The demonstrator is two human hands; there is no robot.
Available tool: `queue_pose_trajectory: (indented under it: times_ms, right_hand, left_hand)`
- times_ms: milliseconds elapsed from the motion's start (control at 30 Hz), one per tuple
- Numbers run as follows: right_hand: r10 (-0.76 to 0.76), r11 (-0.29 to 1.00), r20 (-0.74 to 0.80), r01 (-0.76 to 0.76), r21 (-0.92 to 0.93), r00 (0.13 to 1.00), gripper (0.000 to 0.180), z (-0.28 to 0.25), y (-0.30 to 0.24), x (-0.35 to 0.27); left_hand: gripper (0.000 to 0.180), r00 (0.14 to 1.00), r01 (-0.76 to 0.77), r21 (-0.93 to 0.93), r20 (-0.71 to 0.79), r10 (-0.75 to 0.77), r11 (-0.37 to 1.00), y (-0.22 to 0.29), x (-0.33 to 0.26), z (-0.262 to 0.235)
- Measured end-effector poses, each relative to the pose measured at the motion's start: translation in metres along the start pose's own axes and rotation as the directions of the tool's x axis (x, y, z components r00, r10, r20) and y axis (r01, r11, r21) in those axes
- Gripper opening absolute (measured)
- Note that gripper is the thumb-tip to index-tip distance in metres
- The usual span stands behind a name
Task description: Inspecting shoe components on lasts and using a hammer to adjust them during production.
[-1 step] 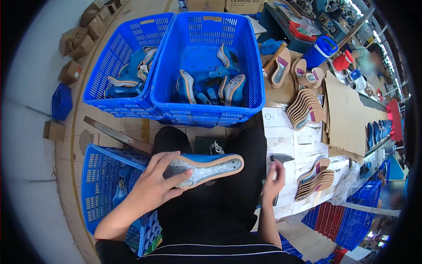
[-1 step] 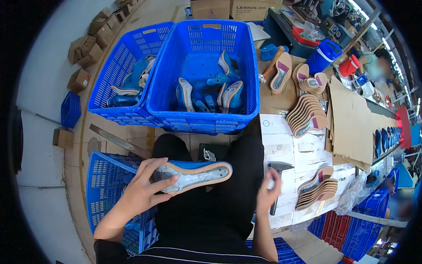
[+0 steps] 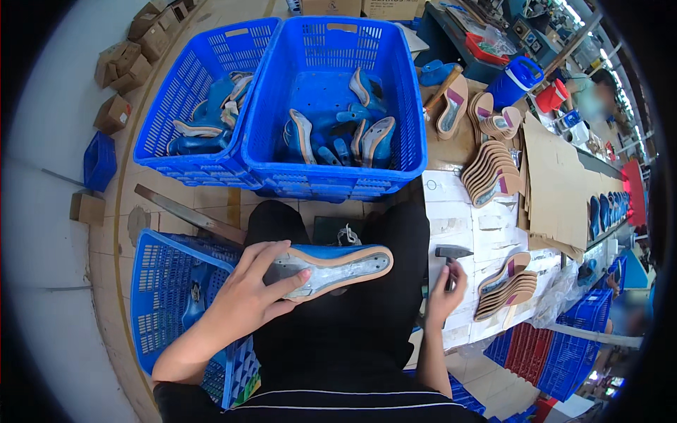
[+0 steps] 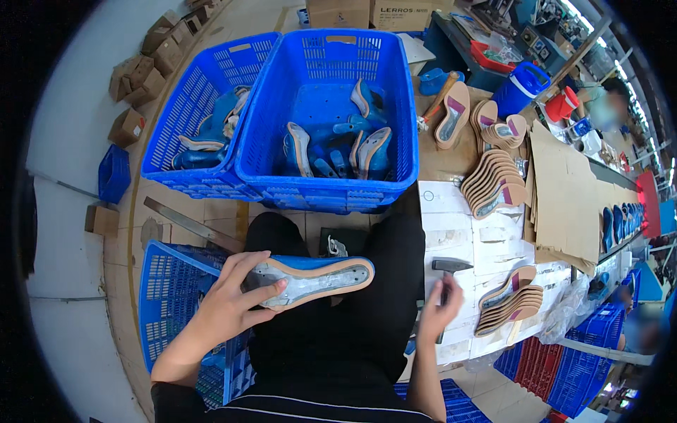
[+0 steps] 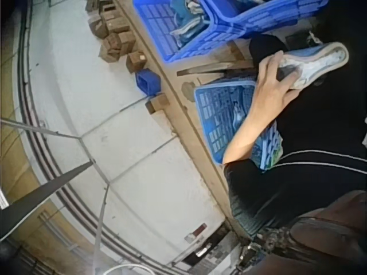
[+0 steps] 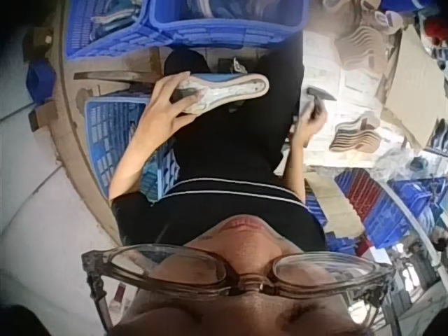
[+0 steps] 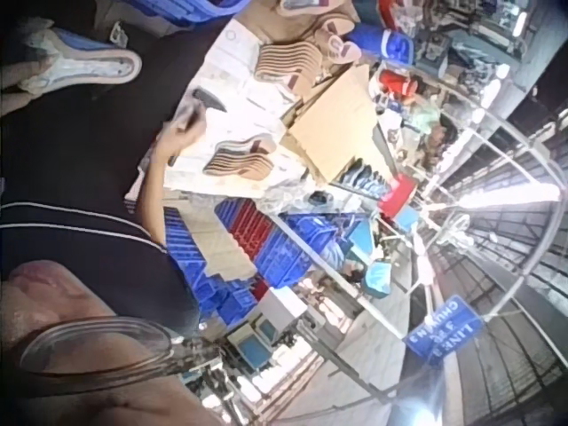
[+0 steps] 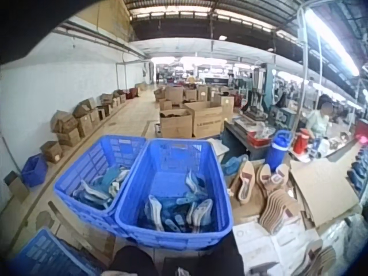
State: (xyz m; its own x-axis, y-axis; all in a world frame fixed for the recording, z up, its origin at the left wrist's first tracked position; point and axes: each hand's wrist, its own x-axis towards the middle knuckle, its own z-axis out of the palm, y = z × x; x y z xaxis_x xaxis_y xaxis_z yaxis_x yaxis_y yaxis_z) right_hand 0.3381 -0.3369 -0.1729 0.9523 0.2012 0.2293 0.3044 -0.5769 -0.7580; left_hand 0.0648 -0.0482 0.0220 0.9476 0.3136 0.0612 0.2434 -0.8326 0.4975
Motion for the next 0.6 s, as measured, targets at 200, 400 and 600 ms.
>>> queue_pose_trajectory:
  times_ms: [200, 400, 600]
  right_hand:
    - [-0.004, 0.788, 0.238, 0.149, -0.597, 0.971, 0.051, -0.032, 0.062, 0.003]
    - [0.537, 0.696, 0.583, -0.711, 0.103, 0.61, 0.03, -0.032, 0.067, 0.027]
    - [0.498, 0.475, 0.687, -0.829, 0.294, 0.529, 0.031, -0.049, -0.002, 0.0]
  left_hand:
    - [0.059, 0.999, 0.0, 0.041, 0.043, -0.002, 0.999, 0.003, 0.004, -0.004]
    - [0.058, 0.999, -0.019, 0.045, 0.034, 0.017, 0.999, -0.002, -0.002, -0.002]
    - [0.059, 0.999, -0.029, -0.005, -0.031, 0.029, 1.0, -0.008, -0.011, 0.004]
